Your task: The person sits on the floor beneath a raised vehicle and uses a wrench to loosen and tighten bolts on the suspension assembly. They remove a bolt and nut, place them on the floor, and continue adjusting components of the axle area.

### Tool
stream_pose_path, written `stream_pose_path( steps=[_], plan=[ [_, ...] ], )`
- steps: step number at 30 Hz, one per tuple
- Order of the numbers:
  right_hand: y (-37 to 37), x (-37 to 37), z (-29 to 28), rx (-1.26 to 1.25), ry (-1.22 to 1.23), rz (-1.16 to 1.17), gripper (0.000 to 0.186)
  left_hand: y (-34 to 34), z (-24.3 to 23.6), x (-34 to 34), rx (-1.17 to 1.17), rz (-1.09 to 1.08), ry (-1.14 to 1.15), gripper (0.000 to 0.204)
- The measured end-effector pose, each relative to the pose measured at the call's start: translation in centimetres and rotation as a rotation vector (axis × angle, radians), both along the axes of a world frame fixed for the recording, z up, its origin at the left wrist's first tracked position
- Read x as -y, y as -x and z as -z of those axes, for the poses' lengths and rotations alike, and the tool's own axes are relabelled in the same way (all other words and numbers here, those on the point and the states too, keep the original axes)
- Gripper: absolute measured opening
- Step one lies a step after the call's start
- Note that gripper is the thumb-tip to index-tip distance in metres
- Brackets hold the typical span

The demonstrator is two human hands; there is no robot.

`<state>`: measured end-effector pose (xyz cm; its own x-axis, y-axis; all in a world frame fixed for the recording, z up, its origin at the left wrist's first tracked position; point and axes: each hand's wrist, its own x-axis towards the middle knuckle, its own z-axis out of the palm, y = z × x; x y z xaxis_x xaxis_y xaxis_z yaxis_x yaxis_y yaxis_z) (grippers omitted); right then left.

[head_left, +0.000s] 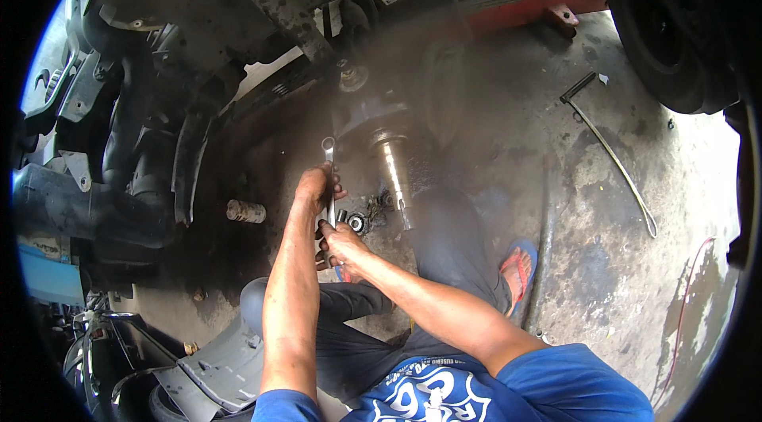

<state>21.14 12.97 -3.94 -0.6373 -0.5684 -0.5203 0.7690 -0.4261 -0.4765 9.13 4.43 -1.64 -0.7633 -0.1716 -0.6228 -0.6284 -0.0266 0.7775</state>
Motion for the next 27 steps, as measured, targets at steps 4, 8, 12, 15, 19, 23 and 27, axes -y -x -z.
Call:
stream_pose_path(
  steps=[4,8,12,15,19,23,27],
  plan=[
    [0.0,2.6,0.0,0.002,-0.061,0.055,0.03,0.5,-0.3,1.0,0.073,0.02,0.027,0.029],
    [0.0,2.8,0.6,-0.046,-0.114,0.028,0.027,0.3,-0.4,-0.1,0.025,0.107,0.281,0.029],
    [-0.3,2.3,0.9,0.086,0.09,-0.014,0.025,-1.3,-0.3,-3.2,-0.184,0.339,1.071,0.042],
    [-0.7,3.4,1.5,0.099,0.069,0.09,0.024,-2.6,-0.8,-4.2,-0.209,0.44,1.244,0.046],
    [-1.0,7.4,3.9,-0.053,-0.159,0.257,0.023,-2.2,-0.4,-3.0,-0.23,0.427,1.175,0.031],
    [-0.6,12.5,5.3,-0.239,-0.399,0.399,0.039,-1.3,-0.1,-0.6,-0.227,0.543,1.236,0.02],
    [-1.6,14.0,5.4,-0.247,-0.507,0.408,0.041,-2.5,-0.9,-0.7,-0.224,0.499,1.288,0.026]
  ],
)
